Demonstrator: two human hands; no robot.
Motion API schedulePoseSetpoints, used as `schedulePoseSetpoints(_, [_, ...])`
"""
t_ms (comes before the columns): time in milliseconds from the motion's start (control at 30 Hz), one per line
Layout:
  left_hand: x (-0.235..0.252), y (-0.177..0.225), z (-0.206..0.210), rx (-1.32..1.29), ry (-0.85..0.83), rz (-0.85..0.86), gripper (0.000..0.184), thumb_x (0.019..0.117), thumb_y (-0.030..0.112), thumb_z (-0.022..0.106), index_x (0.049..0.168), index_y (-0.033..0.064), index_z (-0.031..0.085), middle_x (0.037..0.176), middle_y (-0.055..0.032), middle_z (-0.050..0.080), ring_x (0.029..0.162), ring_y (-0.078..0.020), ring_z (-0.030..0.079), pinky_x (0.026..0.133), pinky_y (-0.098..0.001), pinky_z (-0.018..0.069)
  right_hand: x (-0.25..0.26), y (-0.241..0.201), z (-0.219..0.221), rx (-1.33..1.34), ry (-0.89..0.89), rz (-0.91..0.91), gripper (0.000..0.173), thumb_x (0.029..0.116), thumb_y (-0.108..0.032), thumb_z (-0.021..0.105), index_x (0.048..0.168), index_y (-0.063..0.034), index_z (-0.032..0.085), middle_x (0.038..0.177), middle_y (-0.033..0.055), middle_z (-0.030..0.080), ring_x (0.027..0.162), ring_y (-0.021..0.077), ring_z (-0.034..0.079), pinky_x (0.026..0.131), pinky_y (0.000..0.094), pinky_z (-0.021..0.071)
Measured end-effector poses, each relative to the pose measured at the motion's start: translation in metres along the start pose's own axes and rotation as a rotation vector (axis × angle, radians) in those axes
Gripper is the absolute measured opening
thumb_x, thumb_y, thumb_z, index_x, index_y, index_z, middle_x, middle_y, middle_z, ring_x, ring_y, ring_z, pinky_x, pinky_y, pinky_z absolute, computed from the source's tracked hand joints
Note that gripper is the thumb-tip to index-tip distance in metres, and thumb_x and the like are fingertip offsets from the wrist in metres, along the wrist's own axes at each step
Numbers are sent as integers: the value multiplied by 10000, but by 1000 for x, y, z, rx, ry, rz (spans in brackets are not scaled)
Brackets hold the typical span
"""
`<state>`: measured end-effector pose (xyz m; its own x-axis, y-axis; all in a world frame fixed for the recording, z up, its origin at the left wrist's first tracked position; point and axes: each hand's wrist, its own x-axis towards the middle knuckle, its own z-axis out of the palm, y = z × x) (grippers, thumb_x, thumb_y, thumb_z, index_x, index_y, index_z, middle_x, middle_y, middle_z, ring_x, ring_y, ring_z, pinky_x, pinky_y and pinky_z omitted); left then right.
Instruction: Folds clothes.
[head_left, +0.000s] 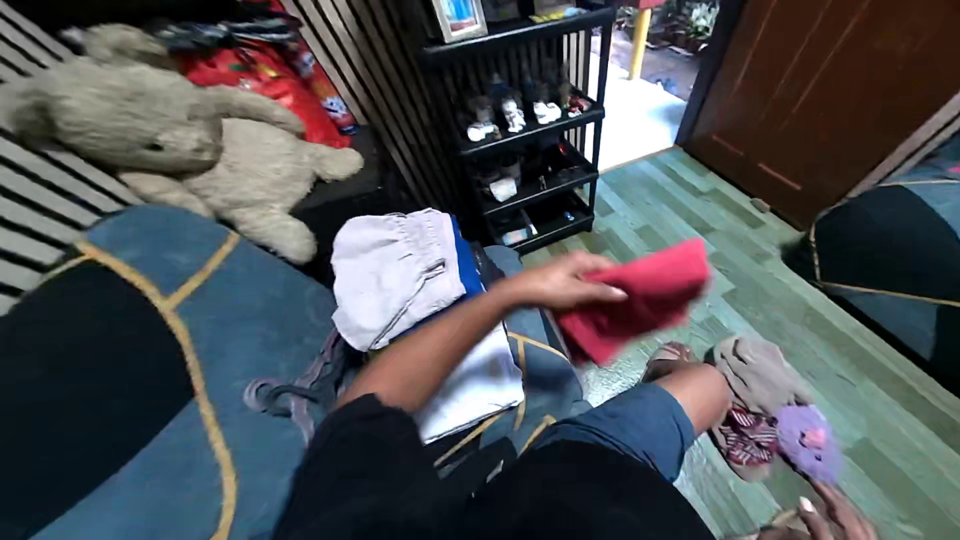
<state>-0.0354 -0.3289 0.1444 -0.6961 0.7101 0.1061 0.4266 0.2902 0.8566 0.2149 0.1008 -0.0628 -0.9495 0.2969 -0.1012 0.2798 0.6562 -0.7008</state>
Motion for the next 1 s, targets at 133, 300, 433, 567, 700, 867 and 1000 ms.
schedulePoseSetpoints(133, [-58, 3, -121, 750, 276, 18, 277, 985, 126, 626, 1243, 64, 705, 1136, -131, 722, 1052, -235, 693, 973, -490, 540, 18, 4, 21, 18, -53, -42, 526, 1040, -276, 530, 1407, 102, 523, 1496, 379, 415, 1415, 512, 394, 1175, 600, 322])
schedulePoseSetpoints(300, [-139, -31, -179, 1325, 274, 86, 362, 959, 24, 608, 1303, 106, 685, 882, -251, 648, 727, -462, 647, 663, -648, 497, 33, -9, 42, -13, -112, -11, 480, 1051, -248, 520, 1393, 87, 546, 1476, 372, 439, 1391, 515, 421, 1157, 623, 329])
schedulePoseSetpoints(433, [-228, -103, -139, 1325, 239, -159, 457, 930, 7, 660, 1362, 154, 659, 874, -238, 668, 711, -434, 660, 656, -623, 518, 36, -9, 62, -82, -237, -19, 449, 1040, -237, 549, 1372, 64, 583, 1448, 356, 480, 1370, 517, 446, 1139, 646, 345])
schedulePoseSetpoints(567, [-283, -143, -112, 1248, 313, -239, 453, 915, 22, 695, 1357, 119, 661, 904, -296, 669, 747, -497, 670, 668, -665, 517, 44, -6, 70, -141, -411, 29, 453, 1052, -281, 556, 1385, 23, 589, 1461, 307, 502, 1388, 466, 456, 1158, 613, 342])
schedulePoseSetpoints(700, [-281, -102, -123, 1138, 251, -535, 329, 940, 234, 700, 1215, 56, 727, 995, -274, 694, 864, -486, 682, 771, -693, 506, 50, -13, 53, -134, -392, 38, 444, 1064, -272, 526, 1398, 16, 578, 1432, 310, 527, 1361, 463, 490, 1144, 621, 362])
schedulePoseSetpoints(867, [-217, -73, -128, 794, 321, -721, 537, 1052, 464, 501, 1069, -27, 718, 1086, -262, 685, 1060, -451, 651, 945, -705, 455, 51, -6, 54, -129, -422, 113, 454, 1074, -278, 511, 1411, 22, 563, 1425, 313, 531, 1358, 452, 496, 1146, 603, 368])
schedulePoseSetpoints(1000, [-180, -135, -135, 819, 511, -684, 561, 1079, 489, 393, 1374, 72, 623, 1460, -252, 518, 1373, -489, 452, 1073, -737, 349, 48, -4, 72, -146, -537, 130, 473, 1076, -295, 505, 1417, 29, 555, 1427, 306, 540, 1357, 446, 505, 1150, 594, 373])
